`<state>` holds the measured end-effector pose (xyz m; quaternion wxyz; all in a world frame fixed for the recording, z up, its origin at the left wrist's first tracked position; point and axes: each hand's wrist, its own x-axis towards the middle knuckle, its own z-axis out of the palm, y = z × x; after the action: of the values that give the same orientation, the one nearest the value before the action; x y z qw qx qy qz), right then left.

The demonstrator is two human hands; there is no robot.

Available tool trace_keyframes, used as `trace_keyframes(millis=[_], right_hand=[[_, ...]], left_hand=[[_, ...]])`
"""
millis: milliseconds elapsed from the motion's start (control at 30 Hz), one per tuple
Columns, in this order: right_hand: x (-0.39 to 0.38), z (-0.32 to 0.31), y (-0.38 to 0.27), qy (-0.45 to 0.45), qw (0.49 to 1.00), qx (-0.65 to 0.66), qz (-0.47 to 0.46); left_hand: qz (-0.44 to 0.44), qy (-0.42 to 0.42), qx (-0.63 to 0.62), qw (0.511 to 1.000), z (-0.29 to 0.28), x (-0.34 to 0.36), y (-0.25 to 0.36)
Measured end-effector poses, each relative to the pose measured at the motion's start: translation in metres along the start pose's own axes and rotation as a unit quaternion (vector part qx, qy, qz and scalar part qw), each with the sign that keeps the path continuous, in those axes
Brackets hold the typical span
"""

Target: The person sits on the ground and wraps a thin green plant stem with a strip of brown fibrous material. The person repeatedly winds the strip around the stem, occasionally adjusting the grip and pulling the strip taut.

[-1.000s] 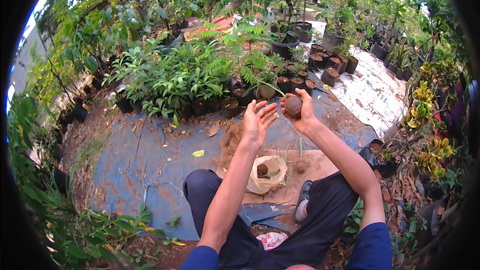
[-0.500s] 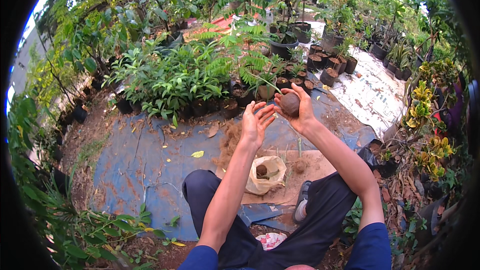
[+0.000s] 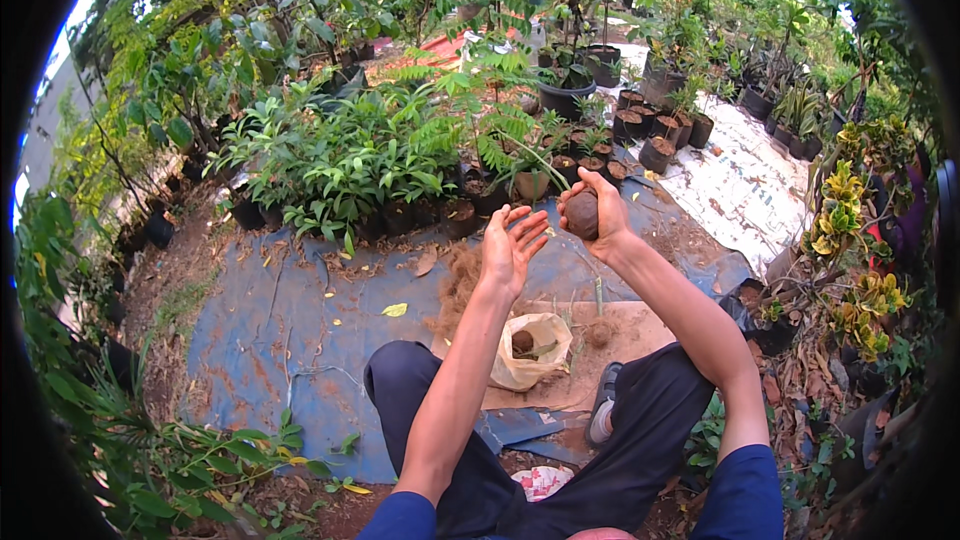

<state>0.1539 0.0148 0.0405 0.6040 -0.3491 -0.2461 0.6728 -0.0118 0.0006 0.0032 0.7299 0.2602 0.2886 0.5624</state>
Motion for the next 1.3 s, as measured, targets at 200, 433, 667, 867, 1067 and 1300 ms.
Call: trace_keyframes(millis=[200,433,667,867,1067,1300], right_hand=[[0.000,0.000,0.003,-0.026,0.998,0.050,-0.009],[0.006,-0.002,0.007,-0.020,0.997,0.078,0.012],[-0.002,0.001,0.004,0.010,0.989,0.133,0.058],[-0.006,0.007,-0.002,-0.013,0.993,0.074,0.094],[-0.001,0.001,-0.002,-0.076,0.989,0.057,0.117],[-0.006,0.008,0.004,-0.069,0.995,0.015,0.065]], left_hand=[[0.004,0.027,0.010,1.000,-0.003,0.003,-0.002],[-0.022,0.050,0.011,0.998,-0.007,0.007,-0.004],[-0.032,0.046,-0.009,0.998,-0.005,0.007,-0.005],[-0.032,0.047,-0.012,0.998,-0.005,0.008,-0.006],[-0.034,0.044,-0.014,0.998,-0.005,0.008,-0.006],[-0.024,0.033,0.008,0.999,-0.004,0.007,-0.006]])
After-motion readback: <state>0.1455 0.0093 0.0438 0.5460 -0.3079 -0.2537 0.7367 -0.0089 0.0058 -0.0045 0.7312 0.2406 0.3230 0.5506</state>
